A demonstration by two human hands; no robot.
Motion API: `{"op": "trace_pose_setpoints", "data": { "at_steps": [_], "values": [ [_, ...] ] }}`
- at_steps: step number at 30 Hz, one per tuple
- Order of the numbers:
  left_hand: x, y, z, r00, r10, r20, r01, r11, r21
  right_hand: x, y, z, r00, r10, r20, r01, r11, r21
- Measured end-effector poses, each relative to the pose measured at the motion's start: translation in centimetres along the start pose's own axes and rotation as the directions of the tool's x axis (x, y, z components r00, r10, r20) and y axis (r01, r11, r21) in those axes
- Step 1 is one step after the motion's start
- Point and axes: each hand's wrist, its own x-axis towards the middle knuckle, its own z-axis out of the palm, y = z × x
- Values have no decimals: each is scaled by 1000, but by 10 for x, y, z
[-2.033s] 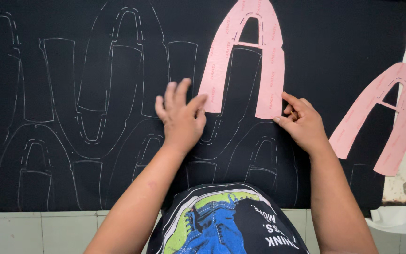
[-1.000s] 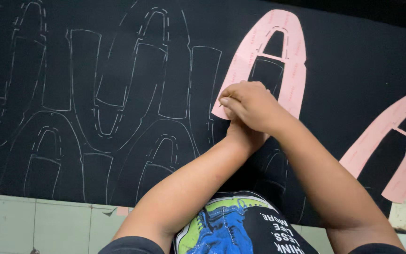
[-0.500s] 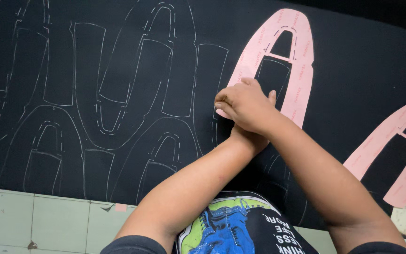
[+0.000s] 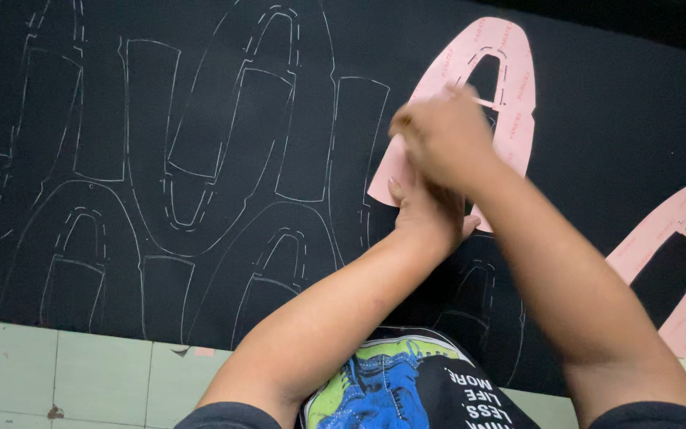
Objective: The person places pink paper shoe pattern templates on a black fabric sheet and traces around their inner edges with a small marking tool, repositioning each template to trace its outline onto the fabric. They work through several templates one at a time across the sheet.
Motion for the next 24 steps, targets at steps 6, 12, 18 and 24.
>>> {"op": "trace_pose_setpoints", "data": {
  "at_steps": [6, 12, 18, 24],
  "values": [
    [-20, -2, -61, 989, -144, -25, 142, 987, -78, 22, 33, -13, 995, 55, -79, -51, 997, 52],
    [-22, -1, -69, 993, -118, -24, 119, 993, 12, 36, 54, -29, 971, 15, -239, -13, 1000, 11],
    [-13, -1, -58, 999, 7, -33, 6, 928, 372, 33, 37, -25, 994, 27, -104, -35, 997, -71],
    [13, -3, -34, 992, 50, 118, -66, 988, 138, 3, -9, 2, 968, -48, 246, 17, 992, 125]
  ]
}}
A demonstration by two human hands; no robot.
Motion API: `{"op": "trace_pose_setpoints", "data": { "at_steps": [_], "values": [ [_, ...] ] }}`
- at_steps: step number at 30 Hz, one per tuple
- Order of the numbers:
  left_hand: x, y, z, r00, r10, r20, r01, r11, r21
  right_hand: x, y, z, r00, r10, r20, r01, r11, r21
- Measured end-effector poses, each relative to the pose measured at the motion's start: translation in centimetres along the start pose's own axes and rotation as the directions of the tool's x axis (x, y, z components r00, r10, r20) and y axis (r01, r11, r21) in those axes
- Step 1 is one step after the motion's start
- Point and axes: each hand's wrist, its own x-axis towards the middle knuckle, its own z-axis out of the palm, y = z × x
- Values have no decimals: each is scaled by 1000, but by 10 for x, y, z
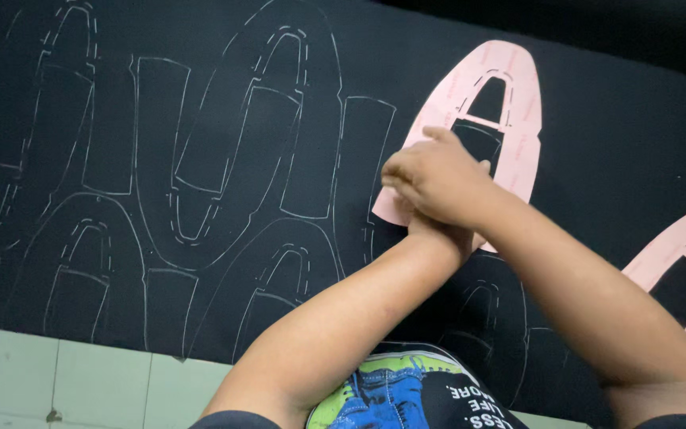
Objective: The person places pink paper shoe pattern templates on a black fabric sheet and traces around their inner edges with a small marking tool, repositioning each template to trace its outline onto the fabric. They work through several templates one at a time across the sheet.
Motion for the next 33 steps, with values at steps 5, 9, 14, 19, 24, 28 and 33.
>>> {"op": "trace_pose_setpoints", "data": {
  "at_steps": [5, 9, 14, 19, 24, 28, 33],
  "values": [
    [-5, 2, -5, 991, -104, -79, 97, 991, -90, 25, 45, -27, 969, 189, -162, -199, 978, -53],
    [-23, -1, -16, 972, -163, -168, 122, 966, -229, 32, 83, -54, 886, -33, -462, -53, 984, -171],
    [-29, -4, -22, 970, -145, -194, 118, 983, -141, 32, 92, -53, 914, 119, -387, -150, 987, -52],
    [-29, -5, -23, 972, -94, -216, 116, 989, 96, 32, 105, -68, 836, 109, -537, -182, 980, -85],
    [-30, -3, -28, 966, -125, -226, 131, 991, 15, 33, 112, -74, 855, 173, -490, -218, 975, -37],
    [-30, -2, -30, 963, -130, -237, 129, 991, -21, 28, 120, -83, 793, 178, -583, -249, 968, -43],
    [-29, 1, -32, 969, -128, -210, 123, 992, -37, 23, 123, -87, 812, 242, -531, -176, 969, 172]
  ]
}}
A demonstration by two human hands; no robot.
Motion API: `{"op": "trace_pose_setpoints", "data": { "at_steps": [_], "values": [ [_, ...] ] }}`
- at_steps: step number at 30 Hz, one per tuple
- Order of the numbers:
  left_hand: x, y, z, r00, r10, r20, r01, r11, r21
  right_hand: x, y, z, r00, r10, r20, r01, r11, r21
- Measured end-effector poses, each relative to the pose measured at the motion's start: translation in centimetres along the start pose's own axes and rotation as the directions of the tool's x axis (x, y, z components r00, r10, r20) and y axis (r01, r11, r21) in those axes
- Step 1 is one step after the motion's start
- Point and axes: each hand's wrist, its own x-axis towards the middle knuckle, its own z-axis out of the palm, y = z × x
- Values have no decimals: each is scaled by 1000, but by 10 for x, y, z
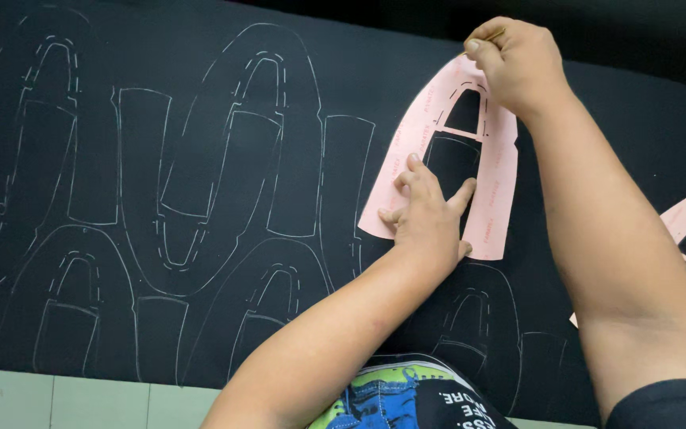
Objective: The person places pink paper shoe pattern templates on a black fabric sheet and traces around their inner edges with a small marking tool, repositioning each template to trace its outline onto the fabric. They work through several templates one at a time across the sheet.
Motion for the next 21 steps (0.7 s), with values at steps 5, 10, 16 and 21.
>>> {"op": "trace_pose_setpoints", "data": {
  "at_steps": [5, 10, 16, 21],
  "values": [
    [0, 1, -2, 1000, 6, -4, -6, 1000, -31, 2, 4, -6, 998, -35, -54, 24, 980, -197],
    [2, 1, -4, 999, 27, 19, -27, 1000, -7, -8, 14, -11, 997, -38, -65, 27, 986, -165],
    [1, 2, -7, 999, 17, 30, -16, 999, -28, -26, 32, -26, 990, -110, -88, 64, 908, -414],
    [-3, 5, -8, 1000, -4, 2, 4, 991, -133, -60, 29, -34, 989, 123, -88, -138, 970, -201]
  ]
}}
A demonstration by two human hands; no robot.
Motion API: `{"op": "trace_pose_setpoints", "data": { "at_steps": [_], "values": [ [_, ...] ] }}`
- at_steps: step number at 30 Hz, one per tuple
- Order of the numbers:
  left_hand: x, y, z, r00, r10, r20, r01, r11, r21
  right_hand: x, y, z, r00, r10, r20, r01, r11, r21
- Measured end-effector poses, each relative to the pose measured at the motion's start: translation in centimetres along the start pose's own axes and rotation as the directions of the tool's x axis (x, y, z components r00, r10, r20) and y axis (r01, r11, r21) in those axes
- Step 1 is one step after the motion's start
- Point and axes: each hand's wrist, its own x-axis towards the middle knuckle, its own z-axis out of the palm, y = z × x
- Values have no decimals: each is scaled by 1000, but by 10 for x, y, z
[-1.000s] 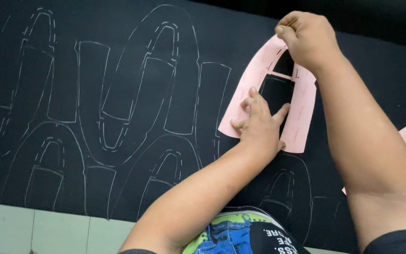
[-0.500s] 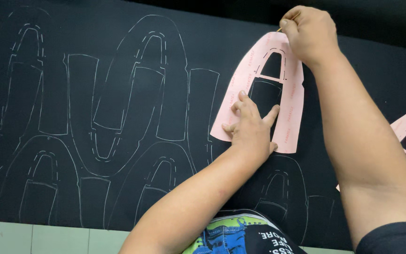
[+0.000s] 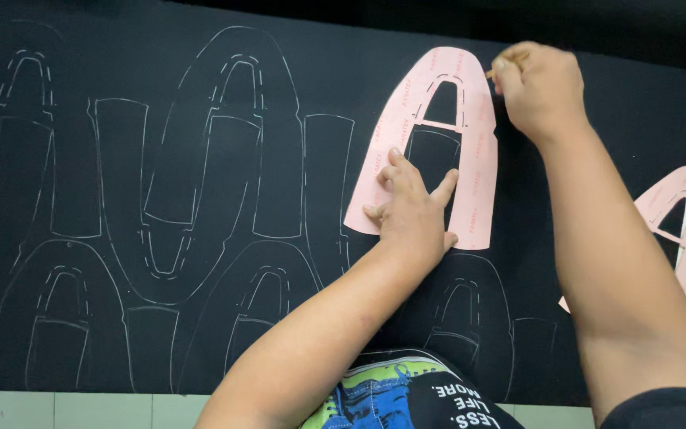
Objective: The person places pink paper shoe pattern templates on a black fabric sheet and traces around their inner edges with a small marking tool, repositioning each template to trace its outline onto the fabric. They work through several templates one at a time across the sheet.
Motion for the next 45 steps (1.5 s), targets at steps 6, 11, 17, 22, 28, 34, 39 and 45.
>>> {"op": "trace_pose_setpoints", "data": {
  "at_steps": [6, 11, 17, 22, 28, 34, 39, 45],
  "values": [
    [4, 2, 0, 1000, 7, 11, -6, 999, -53, -47, 2, -19, 984, 164, 73, -168, 985, 43],
    [4, 7, 2, 1000, -5, 13, 6, 998, -63, -79, 5, -19, 991, 135, 23, -137, 988, 70],
    [5, 13, 2, 999, -27, 26, 29, 995, -94, -101, 8, -19, 993, 120, -20, -114, 978, 173],
    [4, 16, 3, 999, -26, 47, 28, 998, -61, -155, -4, -34, 981, 170, 94, -176, 983, 52],
    [2, 19, 3, 998, -31, 51, 35, 997, -74, -212, -13, -37, 949, 289, 124, -309, 931, 193],
    [1, 24, 5, 998, -47, 41, 50, 995, -88, -238, -17, -38, 925, 353, 139, -370, 921, 122],
    [-1, 25, 6, 999, -36, 18, 38, 996, -79, -250, -17, -37, 941, 329, 84, -340, 919, 201],
    [-3, 24, 7, 1000, -14, 7, 14, 997, -78, -253, -22, -37, 926, 364, 95, -376, 905, 196]
  ]
}}
